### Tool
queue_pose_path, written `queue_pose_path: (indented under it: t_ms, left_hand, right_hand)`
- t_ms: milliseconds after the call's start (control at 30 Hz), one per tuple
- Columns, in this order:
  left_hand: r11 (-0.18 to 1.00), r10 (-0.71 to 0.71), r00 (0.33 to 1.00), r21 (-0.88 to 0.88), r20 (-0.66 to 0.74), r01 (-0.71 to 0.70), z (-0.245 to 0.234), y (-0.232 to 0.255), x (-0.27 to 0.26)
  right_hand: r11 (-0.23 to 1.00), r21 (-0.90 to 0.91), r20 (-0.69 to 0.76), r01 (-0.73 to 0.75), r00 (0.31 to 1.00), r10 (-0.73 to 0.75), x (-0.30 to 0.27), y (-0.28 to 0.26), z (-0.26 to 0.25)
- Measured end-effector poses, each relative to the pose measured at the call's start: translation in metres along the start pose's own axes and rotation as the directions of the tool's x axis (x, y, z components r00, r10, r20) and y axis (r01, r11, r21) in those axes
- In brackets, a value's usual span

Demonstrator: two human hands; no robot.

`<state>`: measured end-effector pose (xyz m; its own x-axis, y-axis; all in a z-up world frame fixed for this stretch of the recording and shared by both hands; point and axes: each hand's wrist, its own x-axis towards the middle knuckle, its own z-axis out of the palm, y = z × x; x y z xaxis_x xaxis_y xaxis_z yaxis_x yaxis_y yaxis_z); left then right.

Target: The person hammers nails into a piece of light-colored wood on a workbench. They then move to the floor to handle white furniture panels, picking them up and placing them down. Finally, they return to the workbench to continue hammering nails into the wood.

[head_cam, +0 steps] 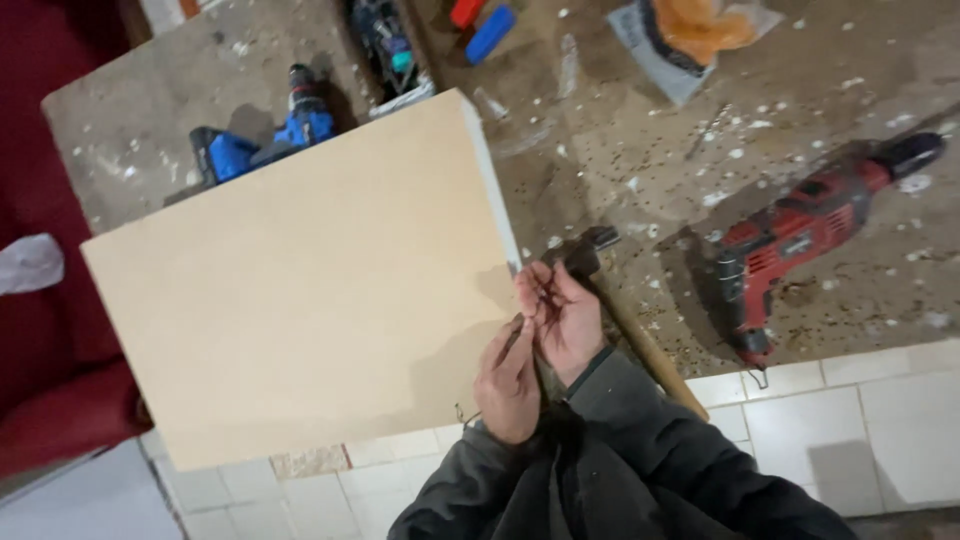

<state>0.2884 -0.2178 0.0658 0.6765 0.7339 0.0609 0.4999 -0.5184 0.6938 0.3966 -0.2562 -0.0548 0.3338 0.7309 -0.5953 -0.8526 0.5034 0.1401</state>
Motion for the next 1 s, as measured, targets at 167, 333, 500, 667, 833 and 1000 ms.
queue_pose_path:
  t_ms: [167,333,500,667,833,1000]
  left_hand:
    - [0.969,0.026,0.996,-0.248,0.091,-0.003,0.000,-0.020,0.007]
    - [0.941,0.141,0.974,-0.328,0.175,-0.077,-0.006,-0.018,0.034]
    - [0.944,0.331,0.934,-0.058,0.134,-0.326,0.003,0.004,0.064]
    - [0.926,0.377,0.923,-0.044,0.080,-0.375,0.030,0.006,0.093]
    - [0.868,0.476,0.874,0.107,0.092,-0.484,0.035,-0.026,0.134]
    - [0.885,0.425,0.892,0.135,0.155,-0.446,0.036,-0.020,0.137]
  right_hand:
    - [0.997,0.051,-0.098,0.065,0.993,-0.060,-0.026,-0.003,0.047]
    - [0.997,-0.041,0.119,0.065,0.991,-0.060,-0.040,-0.008,0.051]
    - [0.982,-0.175,0.071,0.069,0.996,-0.058,-0.032,-0.012,0.030]
    - [0.995,-0.095,-0.170,-0.038,0.985,0.021,-0.028,-0.030,0.068]
    - [0.929,-0.315,-0.052,0.195,0.974,-0.222,0.000,-0.111,0.062]
    - [0.630,-0.480,0.217,0.611,0.778,-0.590,0.065,-0.265,0.145]
